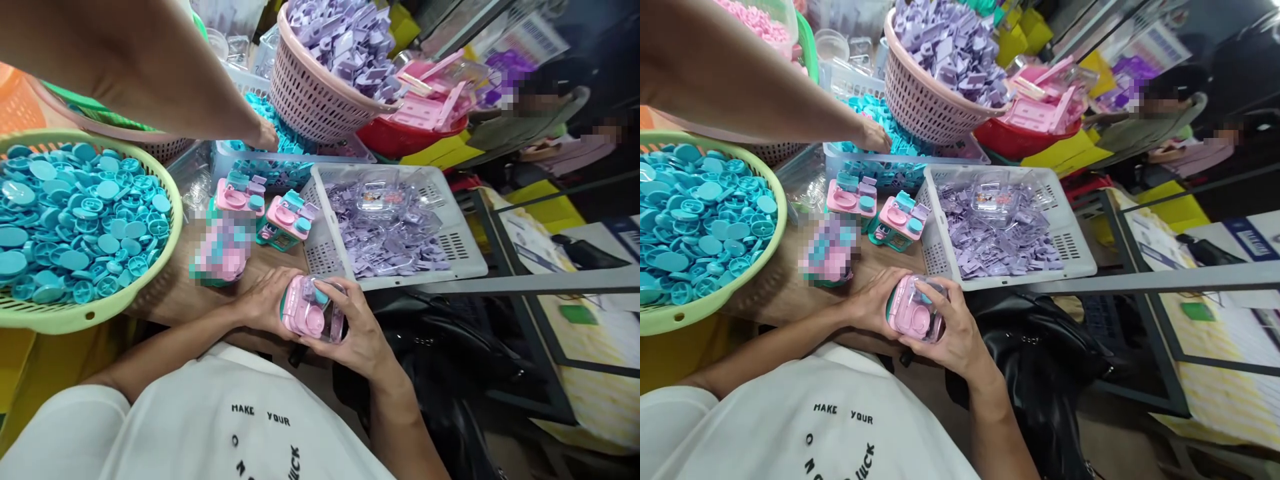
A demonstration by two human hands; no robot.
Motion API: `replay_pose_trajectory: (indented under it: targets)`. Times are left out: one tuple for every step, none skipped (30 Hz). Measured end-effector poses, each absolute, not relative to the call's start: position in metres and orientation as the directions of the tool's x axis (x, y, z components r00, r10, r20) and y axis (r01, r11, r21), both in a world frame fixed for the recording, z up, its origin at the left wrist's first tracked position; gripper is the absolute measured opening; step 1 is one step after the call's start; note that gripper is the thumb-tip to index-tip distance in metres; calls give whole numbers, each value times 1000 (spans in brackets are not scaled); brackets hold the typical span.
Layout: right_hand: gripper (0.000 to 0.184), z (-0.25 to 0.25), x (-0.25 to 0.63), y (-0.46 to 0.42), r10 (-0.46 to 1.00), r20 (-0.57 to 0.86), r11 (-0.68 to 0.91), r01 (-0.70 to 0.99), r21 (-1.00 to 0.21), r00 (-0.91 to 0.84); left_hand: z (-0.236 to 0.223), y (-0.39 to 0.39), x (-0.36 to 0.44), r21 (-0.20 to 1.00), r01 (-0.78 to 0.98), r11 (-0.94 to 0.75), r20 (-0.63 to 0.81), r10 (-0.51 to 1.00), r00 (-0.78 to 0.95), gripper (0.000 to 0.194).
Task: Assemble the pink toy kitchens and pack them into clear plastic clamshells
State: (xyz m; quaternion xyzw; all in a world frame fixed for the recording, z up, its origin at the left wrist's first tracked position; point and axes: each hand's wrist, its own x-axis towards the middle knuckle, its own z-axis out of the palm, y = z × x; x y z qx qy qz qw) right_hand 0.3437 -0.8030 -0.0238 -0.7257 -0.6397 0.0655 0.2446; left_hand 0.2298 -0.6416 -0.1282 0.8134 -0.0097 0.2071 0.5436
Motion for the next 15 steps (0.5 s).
replay_pose_trajectory:
  targets:
    - [82, -23, 344, -803, 962, 212, -66, 896, -439, 175, -129, -642, 230, 880, -244, -407, 350, 212, 912, 104]
    - [82, -23, 345, -803, 963, 203, -72, 894, -442, 178, -129, -642, 230, 880, -247, -406, 354, 213, 911, 103]
    - [82, -22, 345, -802, 965, 191, -80, 891, -446, 183, -130, -642, 230, 879, -252, -405, 358, 214, 909, 104]
    - [83, -22, 344, -802, 966, 176, -90, 887, -453, 188, -130, -642, 230, 878, -256, -404, 363, 212, 907, 105]
    - [86, -22, 343, -802, 968, 164, -96, 883, -460, 191, -130, -642, 230, 877, -259, -405, 365, 208, 907, 107]
    - [88, -23, 342, -802, 968, 158, -99, 878, -468, 193, -130, -642, 230, 877, -259, -405, 363, 203, 910, 109]
    - [89, -24, 341, -801, 967, 163, -99, 876, -473, 198, -131, -642, 230, 879, -255, -404, 355, 195, 914, 111]
    - [89, -25, 340, -800, 963, 179, -94, 875, -476, 200, -131, -642, 230, 882, -247, -402, 343, 187, 921, 114]
    - [86, -27, 339, -799, 959, 201, -82, 875, -476, 200, -132, -641, 230, 886, -238, -397, 329, 178, 927, 116]
    - [83, -28, 338, -799, 954, 227, -69, 877, -475, 198, -132, -641, 230, 890, -231, -393, 318, 172, 932, 118]
    - [79, -28, 337, -798, 949, 250, -55, 881, -471, 193, -132, -641, 230, 893, -226, -389, 310, 168, 936, 119]
    - [76, -28, 337, -797, 946, 265, -44, 884, -465, 186, -132, -641, 230, 895, -223, -387, 306, 167, 937, 120]
    - [75, -27, 337, -797, 946, 271, -35, 887, -461, 178, -131, -641, 229, 895, -222, -386, 305, 168, 938, 120]
    - [75, -26, 338, -796, 948, 268, -30, 889, -457, 169, -130, -641, 229, 895, -222, -387, 305, 167, 937, 118]
    - [75, -24, 339, -795, 952, 260, -26, 892, -452, 159, -129, -640, 228, 895, -224, -387, 307, 168, 937, 117]
